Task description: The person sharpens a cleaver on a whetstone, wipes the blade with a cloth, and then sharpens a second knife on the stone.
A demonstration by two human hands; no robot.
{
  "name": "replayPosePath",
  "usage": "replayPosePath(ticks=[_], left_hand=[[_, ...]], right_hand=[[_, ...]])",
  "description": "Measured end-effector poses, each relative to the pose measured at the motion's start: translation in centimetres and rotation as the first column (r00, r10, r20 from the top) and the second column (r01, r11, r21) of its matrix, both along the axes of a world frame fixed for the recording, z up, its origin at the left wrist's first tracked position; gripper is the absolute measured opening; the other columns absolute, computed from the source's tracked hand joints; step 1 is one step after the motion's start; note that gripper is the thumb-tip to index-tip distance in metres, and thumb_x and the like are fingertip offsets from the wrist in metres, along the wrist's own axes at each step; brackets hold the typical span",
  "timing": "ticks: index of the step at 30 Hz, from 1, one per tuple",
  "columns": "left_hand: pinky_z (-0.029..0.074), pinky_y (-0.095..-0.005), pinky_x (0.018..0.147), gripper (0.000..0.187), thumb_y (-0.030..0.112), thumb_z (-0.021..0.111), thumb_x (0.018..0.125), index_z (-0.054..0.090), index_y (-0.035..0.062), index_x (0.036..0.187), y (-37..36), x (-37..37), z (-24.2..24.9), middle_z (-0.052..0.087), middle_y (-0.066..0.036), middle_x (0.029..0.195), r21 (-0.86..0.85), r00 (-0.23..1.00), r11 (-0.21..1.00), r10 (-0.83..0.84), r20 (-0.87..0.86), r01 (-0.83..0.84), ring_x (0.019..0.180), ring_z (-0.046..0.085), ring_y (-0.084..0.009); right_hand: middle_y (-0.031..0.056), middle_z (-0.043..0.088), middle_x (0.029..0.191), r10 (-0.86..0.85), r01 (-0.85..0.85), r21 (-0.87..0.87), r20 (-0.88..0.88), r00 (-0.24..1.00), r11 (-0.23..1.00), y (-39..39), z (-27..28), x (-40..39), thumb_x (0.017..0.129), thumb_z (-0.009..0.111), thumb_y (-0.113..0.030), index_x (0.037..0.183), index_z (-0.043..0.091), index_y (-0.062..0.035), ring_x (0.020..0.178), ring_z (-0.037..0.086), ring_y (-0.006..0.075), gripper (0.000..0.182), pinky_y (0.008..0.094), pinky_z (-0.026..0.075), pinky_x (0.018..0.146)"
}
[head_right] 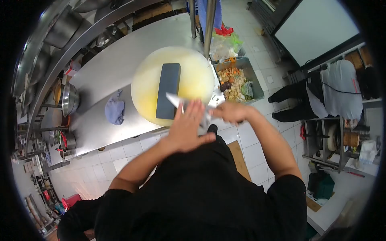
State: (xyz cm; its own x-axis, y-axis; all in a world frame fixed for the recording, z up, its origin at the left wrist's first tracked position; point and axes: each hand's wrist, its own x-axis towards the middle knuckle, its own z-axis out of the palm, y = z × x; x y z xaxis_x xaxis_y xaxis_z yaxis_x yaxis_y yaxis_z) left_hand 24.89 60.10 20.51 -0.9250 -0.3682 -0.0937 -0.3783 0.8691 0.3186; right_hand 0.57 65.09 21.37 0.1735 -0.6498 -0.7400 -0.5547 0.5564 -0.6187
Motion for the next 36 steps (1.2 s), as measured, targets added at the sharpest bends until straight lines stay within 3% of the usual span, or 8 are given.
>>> replayPosePath(ticks=[6, 13, 20, 26, 30, 32, 34, 36], left_hand=[[-0.004, -0.0557, 0.126, 0.112, 0.082, 0.025, 0.095, 0.017, -0.0087, 0.16, -10.3, -6.1, 0.6, 0.017, -0.024, 0.17, 0.033, 0.99, 0.992, 0.124, 0.061, -0.126, 0.16, 0.009, -0.0321], [0.004, -0.0583, 0.126, 0.114, 0.082, 0.039, 0.092, 0.023, -0.0088, 0.159, 0.7, 1.1, -0.6, 0.02, -0.027, 0.168, -0.004, 0.999, 1.0, 0.013, -0.037, -0.013, 0.159, 0.013, -0.0378], [-0.005, -0.0548, 0.126, 0.102, 0.077, 0.025, 0.099, 0.019, -0.0035, 0.162, -12.1, -6.4, 0.7, 0.016, -0.02, 0.171, 0.001, 0.97, 0.979, 0.202, 0.135, -0.204, 0.16, 0.008, -0.0301], [-0.001, -0.0619, 0.124, 0.113, 0.083, 0.032, 0.093, 0.021, -0.0091, 0.159, -0.8, 2.4, -0.5, 0.021, -0.027, 0.167, -0.034, 0.997, 0.997, 0.067, 0.048, -0.065, 0.159, 0.016, -0.0356], [-0.003, -0.0589, 0.126, 0.1, 0.073, 0.028, 0.1, 0.02, -0.0057, 0.161, -10.3, -2.9, -1.9, 0.017, -0.023, 0.17, -0.162, 0.976, 0.963, 0.216, -0.024, -0.217, 0.16, 0.01, -0.0344], [-0.003, -0.0578, 0.126, 0.095, 0.07, 0.027, 0.102, 0.02, -0.0045, 0.161, -16.5, -6.5, -0.5, 0.015, -0.02, 0.171, 0.037, 0.952, 0.951, 0.306, 0.004, -0.306, 0.16, 0.008, -0.0334], [-0.003, -0.0578, 0.126, 0.095, 0.069, 0.028, 0.102, 0.02, -0.0048, 0.161, -17.9, -7.1, 0.8, 0.016, -0.02, 0.171, 0.02, 0.951, 0.951, 0.307, 0.048, -0.308, 0.16, 0.008, -0.0332], [-0.003, -0.0579, 0.126, 0.096, 0.07, 0.028, 0.101, 0.022, -0.0054, 0.161, -17.0, -6.3, 0.8, 0.017, -0.02, 0.17, -0.039, 0.953, 0.958, 0.286, 0.104, -0.283, 0.16, 0.009, -0.033]], right_hand=[[0.0089, 0.055, 0.062, -0.363, 0.385, -0.198, 0.142, 0.921, 0.901, -7.7, -3.3, -0.1, 0.103, 0.053, -0.054, 0.093, 0.064, 0.005, 0.043, 0.055, 0.0175, 0.061, 0.0356, 0.045, 0.041], [0.0126, 0.062, 0.068, 0.117, -0.117, 0.007, -0.111, 0.987, 0.993, 0.1, 1.8, 1.1, 0.104, 0.05, -0.058, 0.117, 0.065, 0.0034, 0.046, 0.059, 0.0189, 0.065, 0.0361, 0.051, 0.046], [0.0071, 0.054, 0.059, -0.353, 0.392, -0.335, 0.173, 0.92, 0.857, -9.1, -4.1, 1.8, 0.105, 0.053, -0.052, 0.096, 0.063, 0.0072, 0.04, 0.05, 0.0164, 0.061, 0.0335, 0.046, 0.04], [0.0141, 0.063, 0.069, 0.066, -0.068, -0.075, -0.034, 0.997, 0.995, -1.5, 2.2, 4.0, 0.103, 0.052, -0.055, 0.13, 0.055, 0.0055, 0.047, 0.06, 0.021, 0.067, 0.0373, 0.05, 0.042], [0.0291, 0.072, 0.089, -0.12, -0.011, -0.418, -0.286, 0.951, 0.908, -9.7, -2.1, 1.9, 0.101, 0.049, -0.062, 0.1, 0.071, 0.0049, 0.08, 0.073, 0.0395, 0.07, 0.05, 0.056, 0.077], [0.0282, 0.072, 0.088, -0.295, 0.04, -0.621, -0.314, 0.902, 0.782, -15.4, -6.1, 2.1, 0.103, 0.047, -0.05, 0.102, 0.071, 0.0036, 0.091, 0.073, 0.041, 0.059, 0.0507, 0.056, 0.085], [0.0298, 0.072, 0.091, -0.344, 0.211, -0.414, -0.28, 0.896, 0.886, -15.9, -3.1, 3.3, 0.102, 0.047, -0.046, 0.104, 0.07, 0.0042, 0.094, 0.072, 0.0424, 0.055, 0.0506, 0.056, 0.086], [0.0315, 0.071, 0.094, -0.164, -0.135, -0.651, -0.377, 0.912, 0.747, -14.8, -5.6, 3.7, 0.102, 0.048, -0.047, 0.108, 0.069, 0.0038, 0.094, 0.072, 0.0423, 0.055, 0.0495, 0.056, 0.085]])
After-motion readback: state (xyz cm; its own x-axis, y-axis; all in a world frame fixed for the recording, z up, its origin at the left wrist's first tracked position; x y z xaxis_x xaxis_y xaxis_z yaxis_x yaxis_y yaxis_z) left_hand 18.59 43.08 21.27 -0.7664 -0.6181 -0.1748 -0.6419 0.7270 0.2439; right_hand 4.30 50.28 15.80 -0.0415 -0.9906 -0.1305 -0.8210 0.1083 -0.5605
